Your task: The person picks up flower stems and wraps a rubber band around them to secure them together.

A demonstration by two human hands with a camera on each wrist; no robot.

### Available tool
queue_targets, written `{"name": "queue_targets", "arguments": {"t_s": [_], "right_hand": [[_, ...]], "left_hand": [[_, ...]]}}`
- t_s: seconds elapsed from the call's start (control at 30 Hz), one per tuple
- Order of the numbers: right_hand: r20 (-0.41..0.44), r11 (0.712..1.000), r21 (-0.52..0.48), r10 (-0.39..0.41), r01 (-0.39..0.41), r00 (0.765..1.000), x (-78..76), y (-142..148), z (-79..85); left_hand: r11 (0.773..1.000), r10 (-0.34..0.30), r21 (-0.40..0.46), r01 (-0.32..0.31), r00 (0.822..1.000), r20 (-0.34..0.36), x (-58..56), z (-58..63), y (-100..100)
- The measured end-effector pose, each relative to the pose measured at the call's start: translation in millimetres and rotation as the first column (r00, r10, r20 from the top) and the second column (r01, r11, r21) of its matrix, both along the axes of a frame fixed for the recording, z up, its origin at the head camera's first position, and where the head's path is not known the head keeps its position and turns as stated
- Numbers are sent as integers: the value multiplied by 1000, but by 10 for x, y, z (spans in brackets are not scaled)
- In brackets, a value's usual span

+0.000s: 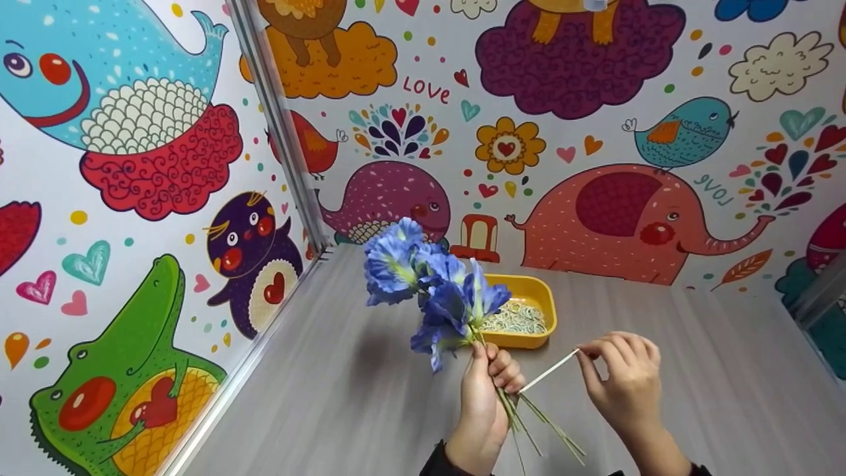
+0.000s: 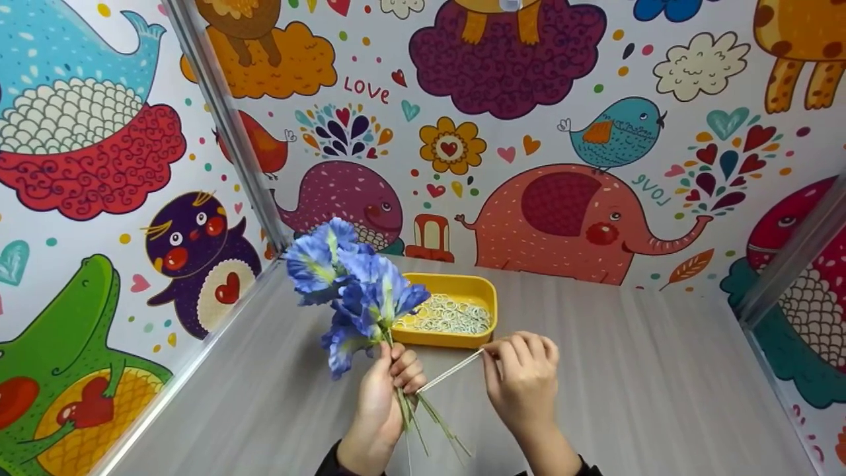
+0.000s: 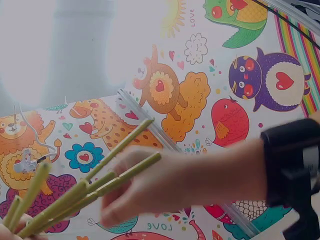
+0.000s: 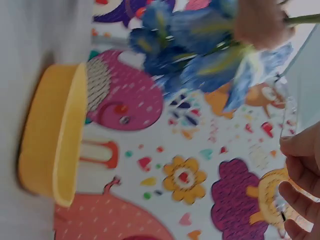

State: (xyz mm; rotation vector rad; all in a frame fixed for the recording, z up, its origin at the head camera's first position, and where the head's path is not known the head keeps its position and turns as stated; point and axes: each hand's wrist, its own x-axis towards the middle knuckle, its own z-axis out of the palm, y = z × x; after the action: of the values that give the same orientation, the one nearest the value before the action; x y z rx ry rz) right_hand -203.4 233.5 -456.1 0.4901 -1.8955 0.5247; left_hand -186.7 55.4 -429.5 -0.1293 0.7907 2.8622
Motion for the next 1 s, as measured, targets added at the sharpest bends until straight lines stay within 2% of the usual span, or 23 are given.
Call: {"name": "queue_targets", "arguments": {"t_s": [0.13,0.23,0.3,0.4,0.57,0.7,0.83,1.0], "right_hand": [[45,999,5,-38,38,998,-56,45,-148],[87,998,16,-55,53,995,-71,44,-270],[118,999,14,-50,49,992,-67,13,-361],[116,999,11,-36,35,993,-56,-69,-511],[34,999,-5,-35,35,999,17,-239,-725],[-28,998,-63,2,-3,1000,78,-391,-772],[2,986,-153,71,-69,998,119,-565,-753],[30,955,-256,162,-149,986,143,-724,-745]], "left_hand": [[999,9,52,-10,1000,11,-28,34,4],[995,47,92,-48,999,13,-78,57,21],[990,94,105,-94,996,8,-115,70,48],[979,175,109,-174,985,-1,-171,89,102],[950,304,78,-301,952,-23,-271,96,186],[934,351,75,-348,936,-30,-317,76,251],[923,372,118,-367,928,-19,-313,74,321],[912,395,143,-385,917,-50,-274,91,388]]}}
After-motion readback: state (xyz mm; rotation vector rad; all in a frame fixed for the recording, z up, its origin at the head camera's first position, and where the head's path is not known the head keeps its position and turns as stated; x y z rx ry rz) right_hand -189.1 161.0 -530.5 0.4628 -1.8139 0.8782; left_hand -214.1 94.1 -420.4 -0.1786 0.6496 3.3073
